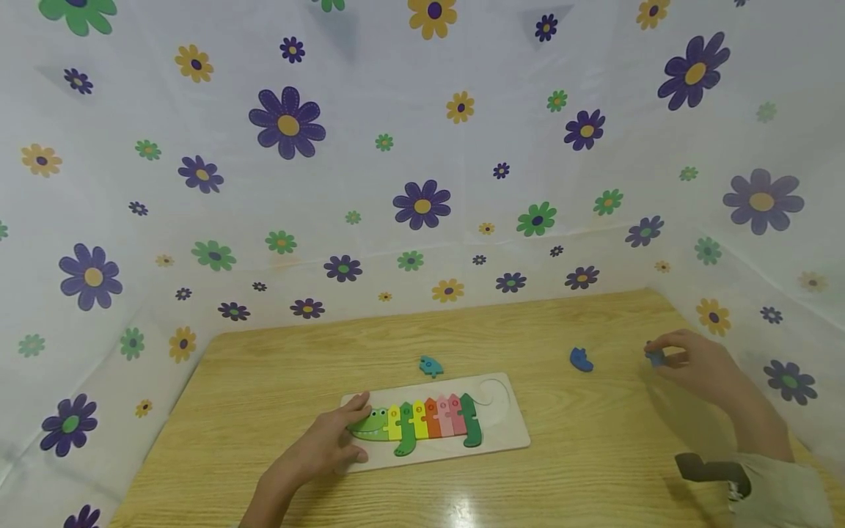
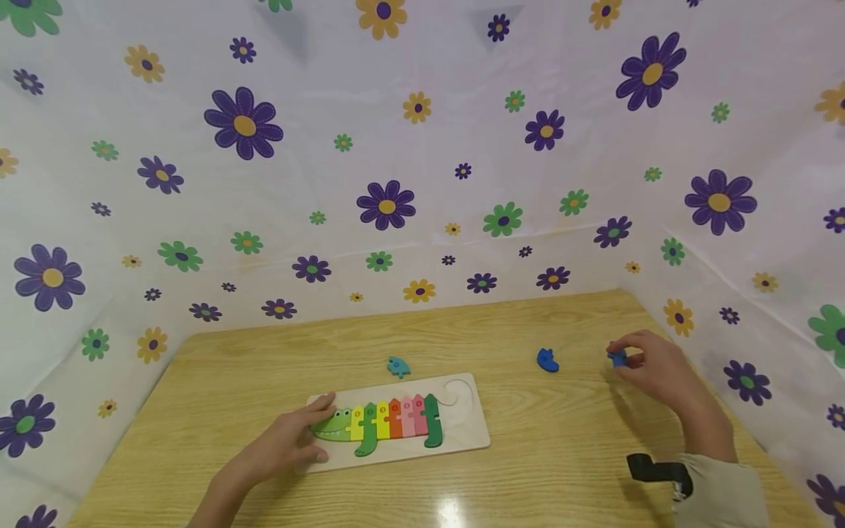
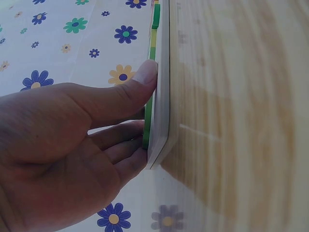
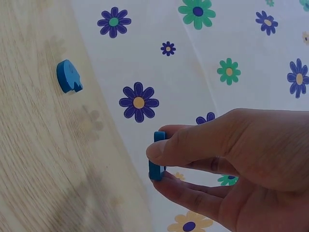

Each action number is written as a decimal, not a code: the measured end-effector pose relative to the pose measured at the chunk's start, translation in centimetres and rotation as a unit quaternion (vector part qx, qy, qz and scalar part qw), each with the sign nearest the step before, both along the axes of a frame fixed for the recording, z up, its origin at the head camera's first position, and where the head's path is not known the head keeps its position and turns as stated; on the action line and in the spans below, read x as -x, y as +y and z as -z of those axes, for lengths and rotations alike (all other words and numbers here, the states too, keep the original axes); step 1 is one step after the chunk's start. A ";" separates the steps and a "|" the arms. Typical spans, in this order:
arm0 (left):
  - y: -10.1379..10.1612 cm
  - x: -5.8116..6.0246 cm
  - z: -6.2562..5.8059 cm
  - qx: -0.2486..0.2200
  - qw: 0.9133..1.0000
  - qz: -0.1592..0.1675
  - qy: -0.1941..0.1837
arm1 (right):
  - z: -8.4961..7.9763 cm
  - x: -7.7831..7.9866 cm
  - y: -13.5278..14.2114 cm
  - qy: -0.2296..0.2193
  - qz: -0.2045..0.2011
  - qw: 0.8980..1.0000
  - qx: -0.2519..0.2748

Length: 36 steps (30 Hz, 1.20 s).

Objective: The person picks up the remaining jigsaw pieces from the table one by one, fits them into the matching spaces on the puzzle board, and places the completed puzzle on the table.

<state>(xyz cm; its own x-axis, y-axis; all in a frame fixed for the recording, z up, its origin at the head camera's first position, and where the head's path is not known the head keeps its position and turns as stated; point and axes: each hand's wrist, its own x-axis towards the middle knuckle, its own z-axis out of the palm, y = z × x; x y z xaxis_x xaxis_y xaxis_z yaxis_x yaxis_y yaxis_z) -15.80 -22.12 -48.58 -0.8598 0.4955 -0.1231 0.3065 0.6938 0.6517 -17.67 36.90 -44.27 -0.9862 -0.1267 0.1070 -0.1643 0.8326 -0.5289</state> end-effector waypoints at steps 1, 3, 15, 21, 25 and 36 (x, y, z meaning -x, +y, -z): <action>0.0 0.0 0.0 0.000 1.000 0.000 0.000 | 0.0 0.0 0.0 0.000 0.000 1.000 0.001; 0.0 0.0 0.0 0.001 1.000 0.000 0.000 | -0.1 -0.1 0.0 0.001 0.000 1.000 0.002; 0.0 -0.1 0.0 0.007 1.000 -0.006 -0.007 | -0.8 -0.3 -0.4 0.010 -0.006 1.000 0.008; 0.0 0.0 0.1 0.008 1.000 -0.005 -0.008 | -1.2 -0.5 -0.8 0.035 -0.010 0.999 0.007; 0.0 0.0 0.1 0.004 1.000 -0.003 -0.006 | -1.7 -0.6 -0.9 0.035 -0.013 0.999 0.007; 0.0 0.0 0.1 0.002 1.000 -0.002 -0.002 | -2.7 -0.8 -1.2 0.070 -0.020 0.997 0.012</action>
<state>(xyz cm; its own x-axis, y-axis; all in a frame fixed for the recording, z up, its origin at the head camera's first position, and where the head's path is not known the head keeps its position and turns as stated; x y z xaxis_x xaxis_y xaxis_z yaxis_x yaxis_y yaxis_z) -15.78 -22.16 -48.64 -0.8614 0.4913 -0.1286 0.3010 0.6979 0.6498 -16.85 35.67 -41.59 -0.9552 -0.1622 0.2477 -0.2721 0.8108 -0.5182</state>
